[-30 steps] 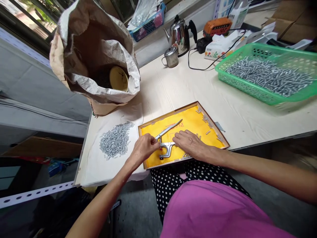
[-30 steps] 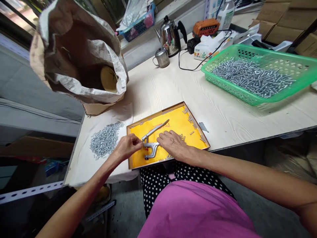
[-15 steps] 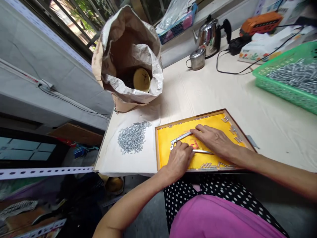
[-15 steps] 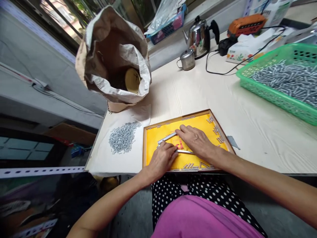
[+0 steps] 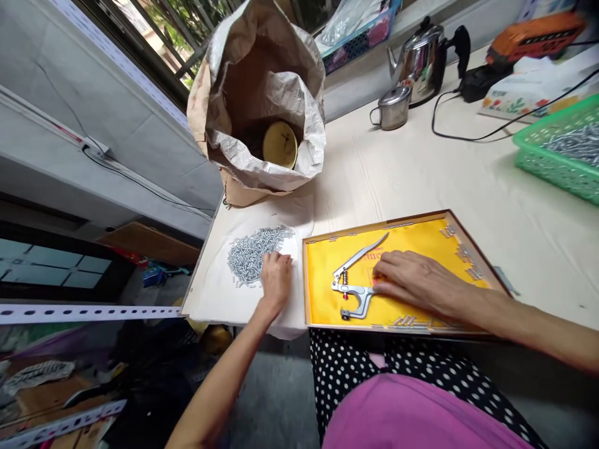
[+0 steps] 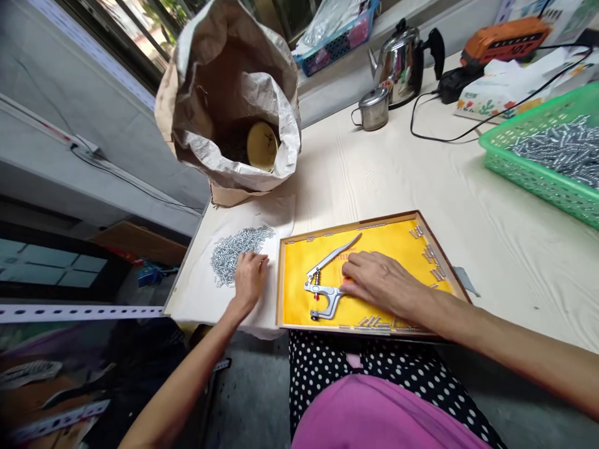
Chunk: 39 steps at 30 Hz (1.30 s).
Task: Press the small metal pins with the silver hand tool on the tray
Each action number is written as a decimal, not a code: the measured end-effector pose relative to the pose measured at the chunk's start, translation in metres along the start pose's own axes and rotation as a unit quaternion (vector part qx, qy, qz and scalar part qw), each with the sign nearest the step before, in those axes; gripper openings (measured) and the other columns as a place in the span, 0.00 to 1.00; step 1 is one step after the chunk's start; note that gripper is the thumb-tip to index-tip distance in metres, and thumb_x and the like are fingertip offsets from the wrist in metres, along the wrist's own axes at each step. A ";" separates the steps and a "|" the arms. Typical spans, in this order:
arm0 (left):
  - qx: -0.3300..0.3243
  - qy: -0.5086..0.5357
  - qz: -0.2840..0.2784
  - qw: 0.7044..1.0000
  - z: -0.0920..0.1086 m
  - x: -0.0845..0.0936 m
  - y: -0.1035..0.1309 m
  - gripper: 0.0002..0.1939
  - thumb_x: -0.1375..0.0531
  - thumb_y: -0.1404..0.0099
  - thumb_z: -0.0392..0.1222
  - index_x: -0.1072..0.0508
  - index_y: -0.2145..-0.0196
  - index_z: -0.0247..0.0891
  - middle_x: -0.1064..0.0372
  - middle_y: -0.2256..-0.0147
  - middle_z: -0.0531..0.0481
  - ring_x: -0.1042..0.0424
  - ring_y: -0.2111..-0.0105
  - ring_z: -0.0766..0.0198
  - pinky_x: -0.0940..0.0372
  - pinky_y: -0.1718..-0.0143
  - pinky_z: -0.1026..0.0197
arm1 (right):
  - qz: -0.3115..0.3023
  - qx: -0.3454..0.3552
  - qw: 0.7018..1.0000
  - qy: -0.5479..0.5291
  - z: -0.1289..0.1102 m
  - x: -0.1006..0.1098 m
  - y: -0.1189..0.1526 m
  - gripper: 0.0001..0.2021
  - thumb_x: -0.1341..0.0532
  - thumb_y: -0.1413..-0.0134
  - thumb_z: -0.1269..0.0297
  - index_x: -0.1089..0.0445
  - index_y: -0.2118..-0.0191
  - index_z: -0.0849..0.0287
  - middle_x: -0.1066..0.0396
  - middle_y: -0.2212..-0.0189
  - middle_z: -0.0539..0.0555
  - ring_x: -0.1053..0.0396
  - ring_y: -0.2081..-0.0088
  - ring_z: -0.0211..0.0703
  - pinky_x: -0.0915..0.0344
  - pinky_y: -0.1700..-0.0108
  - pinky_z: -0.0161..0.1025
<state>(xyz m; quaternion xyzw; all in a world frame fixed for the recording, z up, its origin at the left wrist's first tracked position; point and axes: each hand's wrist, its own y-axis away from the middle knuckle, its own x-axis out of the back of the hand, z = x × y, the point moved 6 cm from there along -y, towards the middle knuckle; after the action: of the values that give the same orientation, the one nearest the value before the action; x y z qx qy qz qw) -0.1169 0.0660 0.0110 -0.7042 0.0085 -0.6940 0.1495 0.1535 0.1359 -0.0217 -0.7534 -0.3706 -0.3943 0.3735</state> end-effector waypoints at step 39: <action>0.238 0.409 -0.340 0.813 0.073 -0.038 0.052 0.29 0.32 0.57 0.66 0.24 0.78 0.33 0.38 0.82 0.55 0.46 0.81 0.71 0.53 0.78 0.65 | 0.008 0.011 0.995 0.102 -0.020 -0.029 0.015 0.06 0.45 0.35 0.74 0.34 0.62 0.57 0.30 0.65 0.54 0.41 0.62 0.47 0.53 0.58 0.45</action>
<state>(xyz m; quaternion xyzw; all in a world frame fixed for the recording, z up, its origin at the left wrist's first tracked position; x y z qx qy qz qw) -0.0361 0.0389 -0.0372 -0.2560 -0.3361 -0.9050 0.0494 0.1476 0.1046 -0.0428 -0.7081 -0.3287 -0.4621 0.4207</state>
